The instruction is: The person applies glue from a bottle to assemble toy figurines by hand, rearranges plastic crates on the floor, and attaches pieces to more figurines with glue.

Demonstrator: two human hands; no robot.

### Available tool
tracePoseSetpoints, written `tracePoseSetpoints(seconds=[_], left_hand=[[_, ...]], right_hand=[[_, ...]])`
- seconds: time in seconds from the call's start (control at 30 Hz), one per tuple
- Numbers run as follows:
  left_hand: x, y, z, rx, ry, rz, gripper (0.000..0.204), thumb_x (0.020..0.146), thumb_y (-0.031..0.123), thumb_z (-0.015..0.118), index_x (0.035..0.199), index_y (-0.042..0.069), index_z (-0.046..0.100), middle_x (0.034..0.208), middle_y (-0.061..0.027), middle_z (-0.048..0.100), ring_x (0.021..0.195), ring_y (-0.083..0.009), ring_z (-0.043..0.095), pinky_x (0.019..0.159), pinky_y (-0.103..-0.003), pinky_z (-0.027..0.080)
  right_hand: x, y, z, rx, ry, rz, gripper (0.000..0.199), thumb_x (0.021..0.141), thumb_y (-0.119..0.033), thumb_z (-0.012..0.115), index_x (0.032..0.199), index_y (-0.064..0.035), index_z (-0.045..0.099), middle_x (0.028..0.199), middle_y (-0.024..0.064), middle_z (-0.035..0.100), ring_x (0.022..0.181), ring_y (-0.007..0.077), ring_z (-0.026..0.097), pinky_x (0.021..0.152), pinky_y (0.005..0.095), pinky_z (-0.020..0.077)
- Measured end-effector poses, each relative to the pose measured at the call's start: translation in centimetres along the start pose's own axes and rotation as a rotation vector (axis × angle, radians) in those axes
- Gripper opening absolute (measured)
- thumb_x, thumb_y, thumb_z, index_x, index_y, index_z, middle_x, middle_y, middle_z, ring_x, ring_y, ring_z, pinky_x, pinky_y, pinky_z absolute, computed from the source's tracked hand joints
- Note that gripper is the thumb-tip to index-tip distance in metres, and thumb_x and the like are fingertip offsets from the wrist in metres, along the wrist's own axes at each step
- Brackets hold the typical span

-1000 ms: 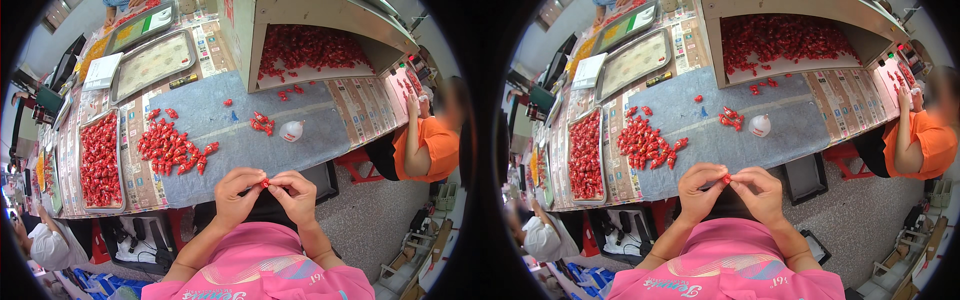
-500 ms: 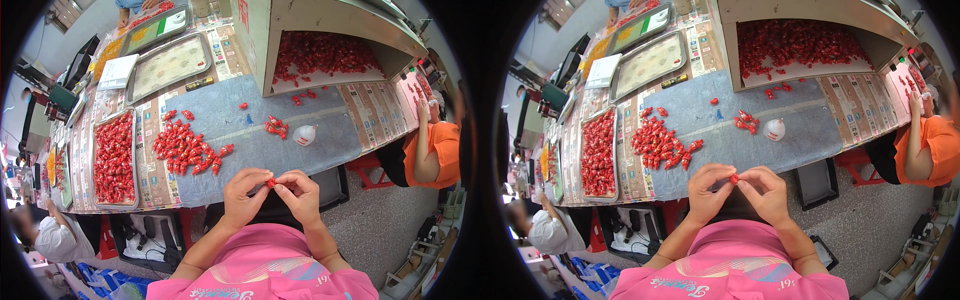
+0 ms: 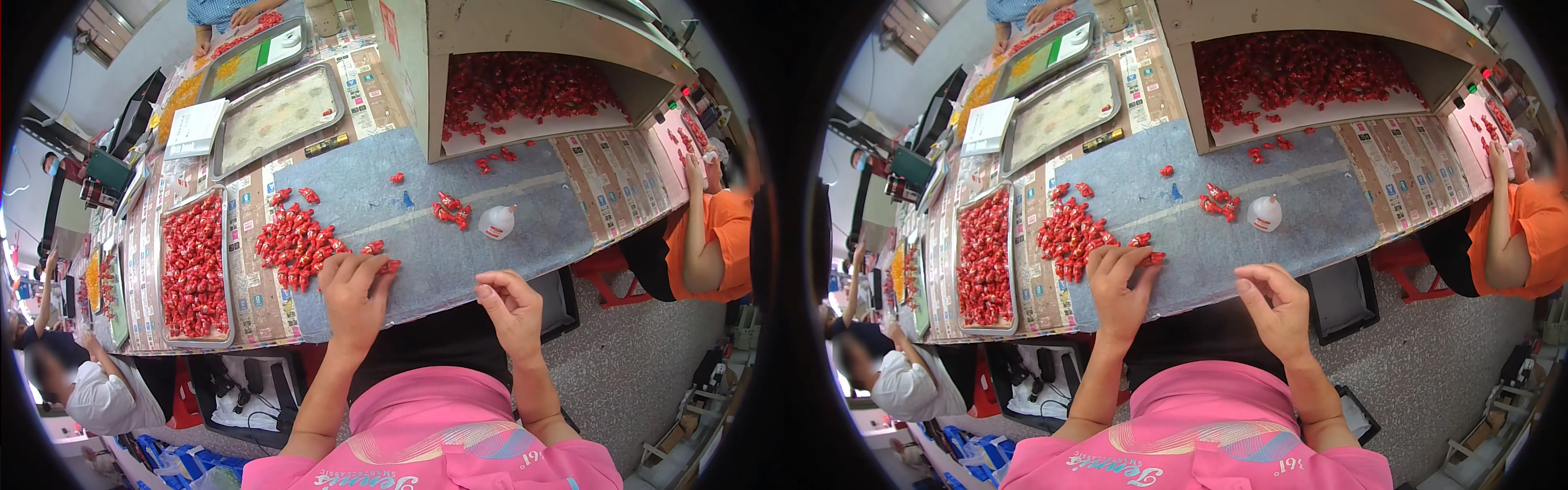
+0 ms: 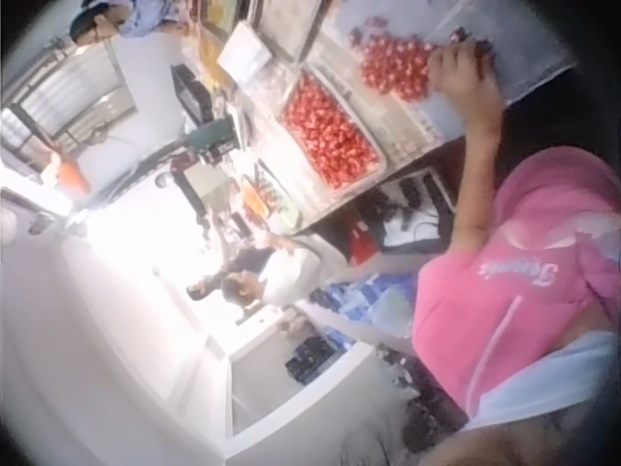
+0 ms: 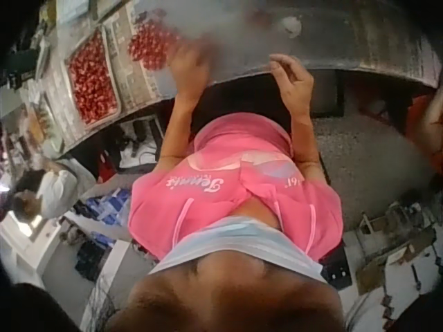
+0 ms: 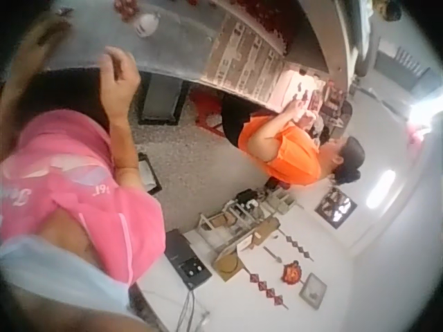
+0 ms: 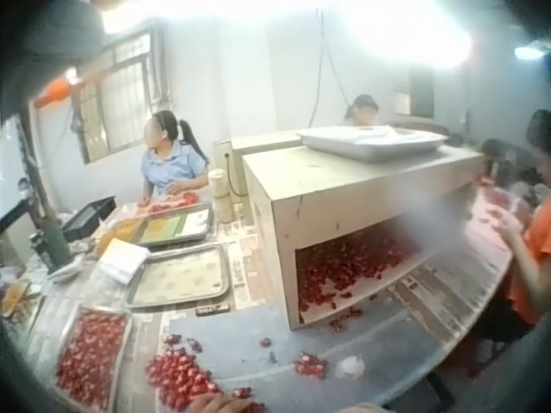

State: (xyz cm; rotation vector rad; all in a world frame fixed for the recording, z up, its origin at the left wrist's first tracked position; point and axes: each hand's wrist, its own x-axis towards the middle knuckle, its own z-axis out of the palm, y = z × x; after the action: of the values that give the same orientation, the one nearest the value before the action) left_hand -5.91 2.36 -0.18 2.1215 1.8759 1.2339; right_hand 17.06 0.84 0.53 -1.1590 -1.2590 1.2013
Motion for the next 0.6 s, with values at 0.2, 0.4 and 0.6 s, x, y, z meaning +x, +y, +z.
tracePoseSetpoints(seconds=[0.2,0.4,0.6], left_hand=[[0.3,-1.1,-0.5,0.030,0.011,-0.002,0.028,0.063,0.008,0.079,0.090,0.009,0.070,0.090,-0.0026,0.066,0.092,-0.0243,0.056,0.085,-0.038,0.038],[0.8,0.2,-1.2,0.033,-0.054,-0.012,0.030,0.063,0.009,0.079,0.091,0.010,0.070,0.093,-0.0028,0.064,0.095,-0.0242,0.055,0.086,-0.038,0.036],[2.0,3.1,1.4,-0.094,-0.055,0.105,0.024,0.066,0.007,0.075,0.090,0.010,0.070,0.091,-0.0045,0.063,0.091,-0.0256,0.055,0.084,-0.039,0.038]], right_hand=[[0.5,0.7,-1.3,-0.061,0.096,-0.046,0.014,0.090,-0.003,0.063,0.102,0.0033,0.065,0.093,0.0031,0.059,0.080,0.0063,0.055,0.071,0.0188,0.0446],[3.0,1.1,-2.6,-0.208,0.299,-0.197,0.026,0.085,-0.002,0.067,0.110,0.0009,0.062,0.102,0.0054,0.060,0.087,0.0109,0.057,0.075,0.0232,0.0471],[6.6,0.3,-1.9,-0.520,0.325,-0.267,0.045,0.076,-0.005,0.074,0.118,-0.0028,0.059,0.111,0.0107,0.061,0.102,0.0216,0.059,0.085,0.0331,0.0467]])
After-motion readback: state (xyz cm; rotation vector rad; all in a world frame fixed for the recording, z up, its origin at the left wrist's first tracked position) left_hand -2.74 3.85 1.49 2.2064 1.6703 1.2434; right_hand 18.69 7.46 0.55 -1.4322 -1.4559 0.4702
